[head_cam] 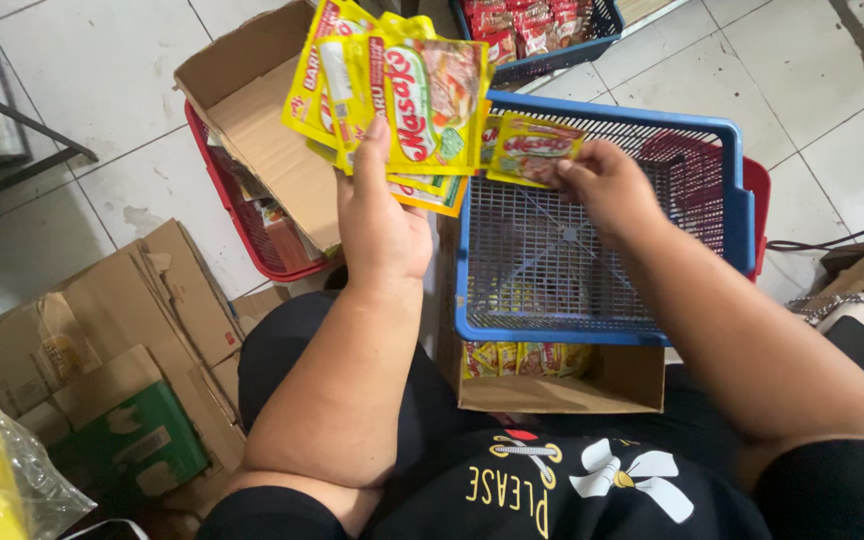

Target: The person picks up seasoning packets from a cardboard box and sorts them into a blue plastic basket by hand.

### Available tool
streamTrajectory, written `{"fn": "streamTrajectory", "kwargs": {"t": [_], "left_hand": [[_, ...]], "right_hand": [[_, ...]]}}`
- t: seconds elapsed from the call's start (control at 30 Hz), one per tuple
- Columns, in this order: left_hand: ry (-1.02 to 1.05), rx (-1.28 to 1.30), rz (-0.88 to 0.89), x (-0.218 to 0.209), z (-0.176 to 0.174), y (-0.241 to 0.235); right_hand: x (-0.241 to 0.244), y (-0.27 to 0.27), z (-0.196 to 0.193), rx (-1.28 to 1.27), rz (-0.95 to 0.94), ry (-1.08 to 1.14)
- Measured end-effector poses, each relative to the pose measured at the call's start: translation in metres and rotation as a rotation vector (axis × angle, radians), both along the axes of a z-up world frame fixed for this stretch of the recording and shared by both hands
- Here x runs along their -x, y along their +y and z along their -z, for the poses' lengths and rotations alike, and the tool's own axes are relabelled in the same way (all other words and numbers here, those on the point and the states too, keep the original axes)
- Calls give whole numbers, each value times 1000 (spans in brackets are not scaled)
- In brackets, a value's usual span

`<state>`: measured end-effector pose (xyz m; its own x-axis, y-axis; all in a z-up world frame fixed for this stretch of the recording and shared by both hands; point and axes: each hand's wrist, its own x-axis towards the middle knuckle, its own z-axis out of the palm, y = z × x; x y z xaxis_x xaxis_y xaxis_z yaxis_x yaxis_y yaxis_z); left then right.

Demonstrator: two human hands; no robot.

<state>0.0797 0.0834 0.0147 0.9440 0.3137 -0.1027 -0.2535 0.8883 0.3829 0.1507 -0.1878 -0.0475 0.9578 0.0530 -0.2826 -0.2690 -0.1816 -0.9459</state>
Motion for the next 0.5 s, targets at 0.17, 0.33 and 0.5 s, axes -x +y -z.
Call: {"fn": "streamTrajectory", "kwargs": {"t": [0.17, 0.33, 0.5], "left_hand": [[55, 20, 13, 0, -1, -5], [33, -13, 13, 3, -3, -4], [55, -9, 42, 3, -2, -4]], "right_hand": [[-18, 17, 41, 35, 9, -36], [-23, 26, 51, 68, 116, -43], [-20, 27, 49, 0, 129, -37]]}}
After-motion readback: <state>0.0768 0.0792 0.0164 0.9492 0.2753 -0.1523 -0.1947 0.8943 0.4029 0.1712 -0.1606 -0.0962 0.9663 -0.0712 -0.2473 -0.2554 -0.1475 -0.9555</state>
